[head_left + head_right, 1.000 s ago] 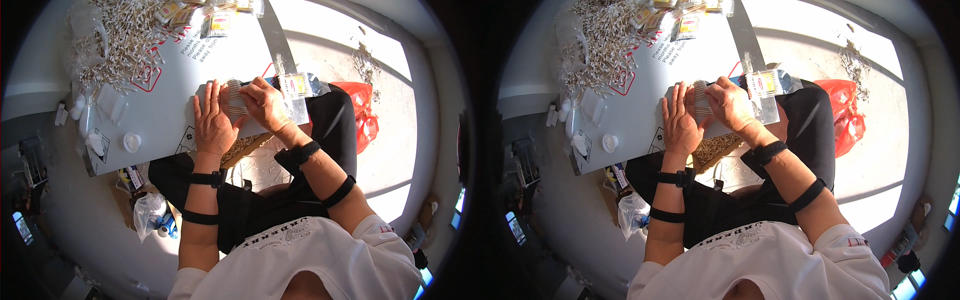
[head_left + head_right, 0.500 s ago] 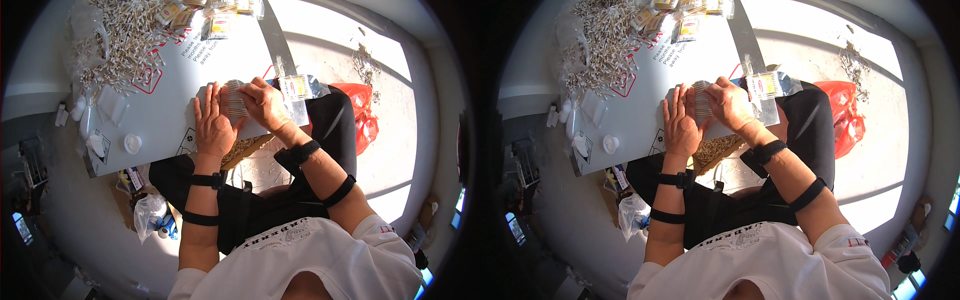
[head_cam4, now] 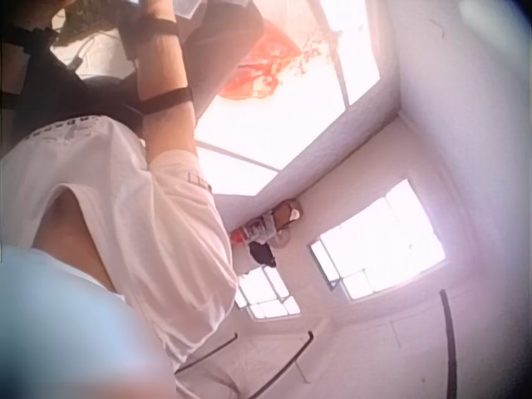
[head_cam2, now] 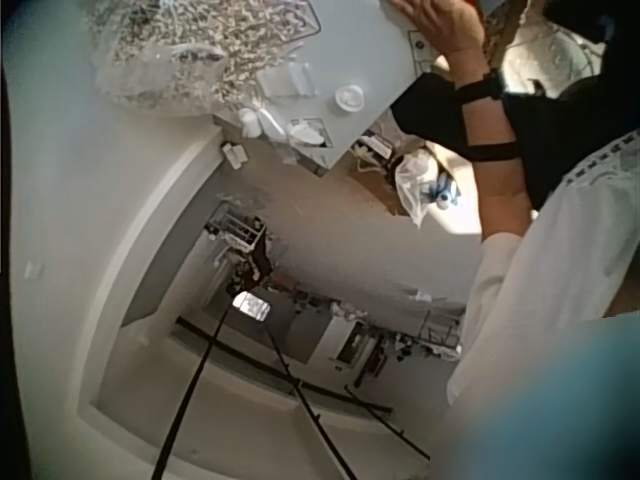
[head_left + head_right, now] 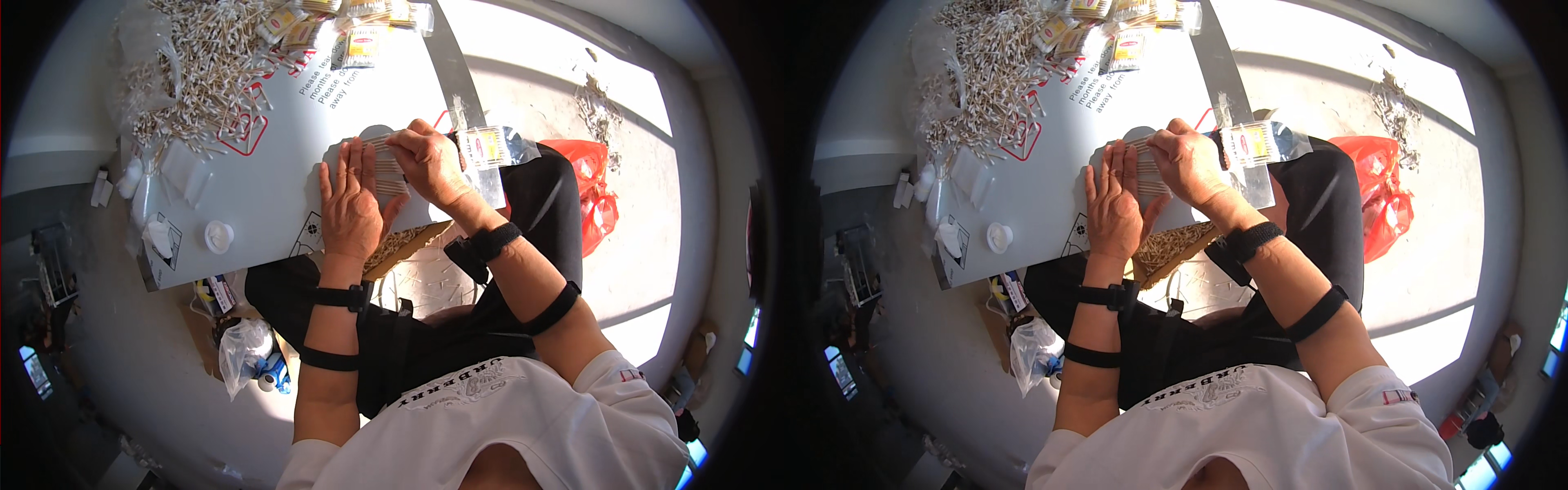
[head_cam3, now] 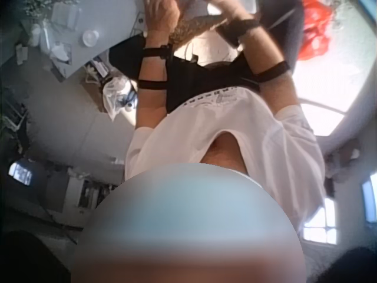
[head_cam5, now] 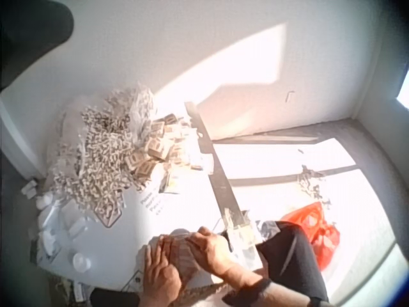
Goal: Sorting small wooden sticks and placing them into small clear plastic bags.
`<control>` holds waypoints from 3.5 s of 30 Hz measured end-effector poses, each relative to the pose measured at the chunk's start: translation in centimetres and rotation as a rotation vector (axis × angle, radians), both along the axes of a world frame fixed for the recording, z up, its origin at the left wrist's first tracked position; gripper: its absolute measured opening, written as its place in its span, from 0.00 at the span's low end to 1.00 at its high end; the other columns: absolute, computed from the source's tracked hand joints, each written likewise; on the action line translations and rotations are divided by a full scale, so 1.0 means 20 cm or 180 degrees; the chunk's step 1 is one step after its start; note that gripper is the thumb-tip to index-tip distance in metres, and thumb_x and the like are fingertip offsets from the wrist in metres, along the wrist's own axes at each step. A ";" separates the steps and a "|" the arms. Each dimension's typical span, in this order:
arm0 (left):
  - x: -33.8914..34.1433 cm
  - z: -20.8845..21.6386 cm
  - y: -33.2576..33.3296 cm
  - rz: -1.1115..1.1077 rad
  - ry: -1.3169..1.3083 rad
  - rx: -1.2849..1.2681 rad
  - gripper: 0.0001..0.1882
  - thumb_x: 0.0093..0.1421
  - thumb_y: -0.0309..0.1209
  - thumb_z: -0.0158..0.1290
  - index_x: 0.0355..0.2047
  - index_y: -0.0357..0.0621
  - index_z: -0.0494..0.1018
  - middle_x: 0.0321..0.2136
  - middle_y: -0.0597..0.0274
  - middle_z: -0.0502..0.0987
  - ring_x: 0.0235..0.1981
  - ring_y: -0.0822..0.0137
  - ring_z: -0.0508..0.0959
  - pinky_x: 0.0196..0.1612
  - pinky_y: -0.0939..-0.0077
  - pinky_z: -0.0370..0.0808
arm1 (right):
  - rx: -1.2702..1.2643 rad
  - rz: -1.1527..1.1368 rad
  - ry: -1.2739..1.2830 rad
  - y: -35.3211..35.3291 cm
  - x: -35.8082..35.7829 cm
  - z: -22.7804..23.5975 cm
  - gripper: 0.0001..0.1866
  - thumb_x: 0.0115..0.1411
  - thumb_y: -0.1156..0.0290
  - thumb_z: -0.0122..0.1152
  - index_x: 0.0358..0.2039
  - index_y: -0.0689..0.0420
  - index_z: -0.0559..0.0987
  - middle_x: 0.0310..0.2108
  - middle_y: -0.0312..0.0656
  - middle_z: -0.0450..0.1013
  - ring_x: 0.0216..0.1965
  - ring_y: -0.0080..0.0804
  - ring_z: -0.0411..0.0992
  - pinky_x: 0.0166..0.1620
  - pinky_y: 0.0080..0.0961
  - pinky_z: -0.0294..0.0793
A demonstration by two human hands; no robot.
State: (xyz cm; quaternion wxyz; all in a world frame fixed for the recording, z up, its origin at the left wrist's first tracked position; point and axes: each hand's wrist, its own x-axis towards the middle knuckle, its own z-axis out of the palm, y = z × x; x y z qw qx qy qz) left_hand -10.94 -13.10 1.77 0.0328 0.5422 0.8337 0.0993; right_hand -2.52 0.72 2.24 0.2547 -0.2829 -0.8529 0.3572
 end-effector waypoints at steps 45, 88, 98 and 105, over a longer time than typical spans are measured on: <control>0.04 -0.06 0.12 0.0908 -0.2022 0.2440 0.28 0.71 0.37 0.37 0.66 0.34 0.49 0.67 0.45 0.48 0.69 0.50 0.50 0.68 0.60 0.51 | -0.2021 -0.0216 0.1761 -0.16 0.05 -0.09 0.18 0.70 0.68 0.45 0.56 0.64 0.70 0.62 0.49 0.62 0.66 0.40 0.57 0.66 0.32 0.54; 0.20 0.02 0.16 -0.0041 -0.0114 -0.0240 0.41 0.60 0.48 0.52 0.66 0.33 0.53 0.70 0.53 0.46 0.72 0.58 0.43 0.70 0.52 0.39 | 0.2367 0.1131 -0.1135 0.13 0.29 -0.02 0.35 0.55 0.60 0.58 0.62 0.59 0.66 0.63 0.42 0.63 0.53 0.38 0.64 0.53 0.36 0.63; 0.23 0.04 0.18 -0.0005 -0.0165 -0.0391 0.42 0.62 0.48 0.49 0.68 0.35 0.47 0.71 0.52 0.41 0.72 0.58 0.40 0.71 0.54 0.37 | 0.1616 0.0762 -0.0657 0.14 0.36 0.00 0.30 0.56 0.69 0.58 0.60 0.58 0.68 0.64 0.42 0.62 0.61 0.42 0.61 0.59 0.40 0.60; 0.21 0.02 0.16 -0.0003 -0.0145 -0.0156 0.41 0.64 0.49 0.47 0.68 0.38 0.46 0.70 0.51 0.43 0.72 0.56 0.41 0.71 0.54 0.37 | 0.0264 -0.1425 0.0511 0.32 0.57 -0.07 0.21 0.63 0.72 0.54 0.58 0.57 0.71 0.59 0.52 0.65 0.60 0.51 0.64 0.60 0.37 0.64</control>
